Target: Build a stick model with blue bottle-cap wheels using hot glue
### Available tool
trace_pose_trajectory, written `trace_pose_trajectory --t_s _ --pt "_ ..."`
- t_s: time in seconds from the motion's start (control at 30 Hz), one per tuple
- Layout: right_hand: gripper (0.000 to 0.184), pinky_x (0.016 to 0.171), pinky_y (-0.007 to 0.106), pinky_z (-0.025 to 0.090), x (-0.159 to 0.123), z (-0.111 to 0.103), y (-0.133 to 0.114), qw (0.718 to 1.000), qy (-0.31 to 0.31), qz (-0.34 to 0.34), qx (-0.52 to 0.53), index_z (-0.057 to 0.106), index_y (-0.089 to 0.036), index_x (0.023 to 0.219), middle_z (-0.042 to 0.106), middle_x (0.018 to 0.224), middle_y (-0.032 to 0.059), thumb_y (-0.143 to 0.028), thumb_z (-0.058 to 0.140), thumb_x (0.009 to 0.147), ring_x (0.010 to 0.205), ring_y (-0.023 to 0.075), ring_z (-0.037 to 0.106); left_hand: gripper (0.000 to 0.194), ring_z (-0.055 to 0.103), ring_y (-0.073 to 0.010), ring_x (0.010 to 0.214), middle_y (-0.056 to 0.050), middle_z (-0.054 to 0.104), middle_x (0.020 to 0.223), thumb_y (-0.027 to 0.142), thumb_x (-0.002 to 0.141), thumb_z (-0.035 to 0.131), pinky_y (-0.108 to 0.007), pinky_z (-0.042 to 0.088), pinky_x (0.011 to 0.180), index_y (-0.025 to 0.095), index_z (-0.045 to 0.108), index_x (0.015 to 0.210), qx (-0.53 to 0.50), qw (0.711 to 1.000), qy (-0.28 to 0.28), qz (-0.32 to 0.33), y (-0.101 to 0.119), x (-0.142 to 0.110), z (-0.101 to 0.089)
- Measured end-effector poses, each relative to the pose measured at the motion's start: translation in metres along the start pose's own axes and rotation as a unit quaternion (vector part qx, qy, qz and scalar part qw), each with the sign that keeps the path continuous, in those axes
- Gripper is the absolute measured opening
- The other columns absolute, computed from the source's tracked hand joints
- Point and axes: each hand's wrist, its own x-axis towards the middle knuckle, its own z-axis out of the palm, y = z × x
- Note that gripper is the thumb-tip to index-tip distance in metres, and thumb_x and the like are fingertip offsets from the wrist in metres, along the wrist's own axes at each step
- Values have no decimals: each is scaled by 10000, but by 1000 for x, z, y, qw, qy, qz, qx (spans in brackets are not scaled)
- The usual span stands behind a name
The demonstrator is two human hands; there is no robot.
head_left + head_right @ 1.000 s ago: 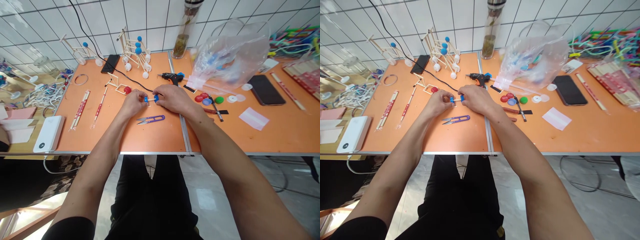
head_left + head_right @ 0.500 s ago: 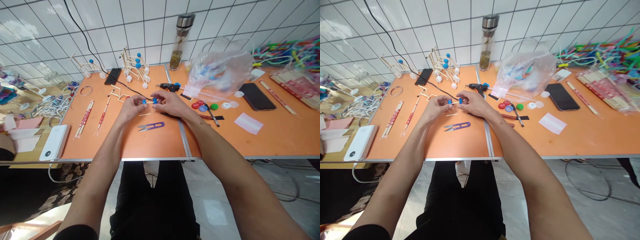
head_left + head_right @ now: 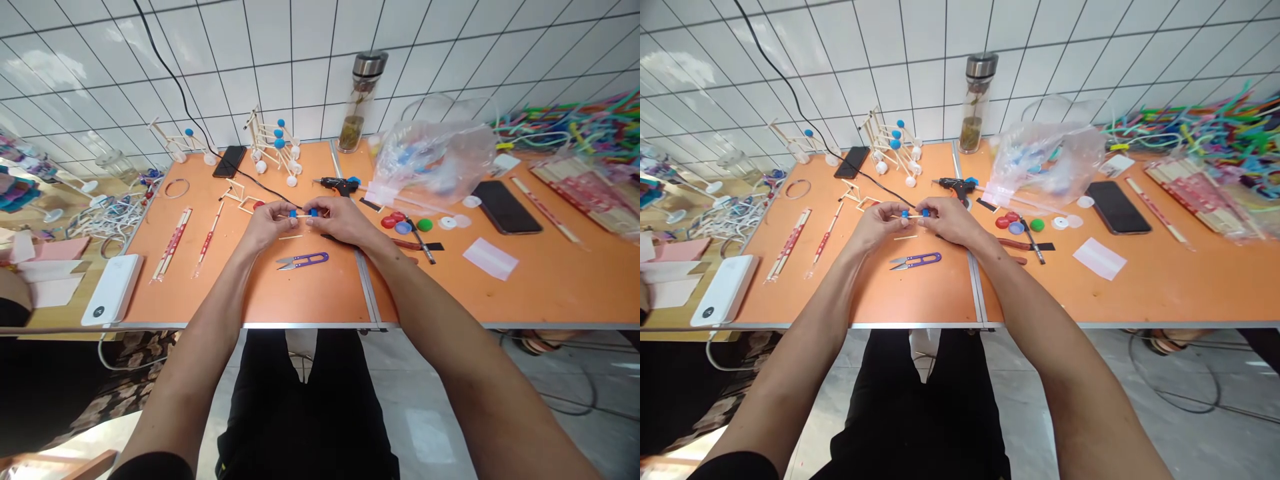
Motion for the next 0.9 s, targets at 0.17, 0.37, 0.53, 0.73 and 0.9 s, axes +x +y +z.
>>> trace_pose_trajectory --t_s 0.17,0.37,0.53,0.73,0.9 --pt "304 740 324 412 -1 1 1 999 -17 -15 -46 862 -183 1150 714 833 6 -325 765 899 777 194 617 497 764 -153 757 -18 818 909 271 555 1025 -298 641 746 167 823 997 22 1000 -4 -17 -4 2 -1" --pt "292 803 327 420 0 3 6 994 -36 -37 -91 852 -191 1167 814 1016 45 -257 764 896 870 214 648 493 720 -141 713 -9 780 891 248 543 995 -295 597 703 174 816 997 47 999 4 -25 -11 6 -5" --pt "357 823 326 433 -2 2 5 996 -39 -32 -76 848 -165 1231 807 1014 48 -242 785 887 871 213 658 458 718 -136 727 -17 796 922 243 559 969 -286 577 716 177 826 990 55 998 13 -20 -10 6 -6" --pt "319 824 335 447 -1 6 10 993 -33 -38 -105 854 -159 1204 822 1051 75 -241 770 907 867 220 663 450 707 -140 694 -2 777 834 241 545 935 -285 558 693 164 829 976 51 998 23 -31 -10 5 -2" --pt "400 870 365 506 -2 5 8 995 -7 -46 -88 834 -177 1282 841 1180 101 -245 762 895 916 246 693 445 700 -131 681 3 781 851 281 549 939 -275 541 674 175 823 965 47 998 26 -18 -5 4 1"
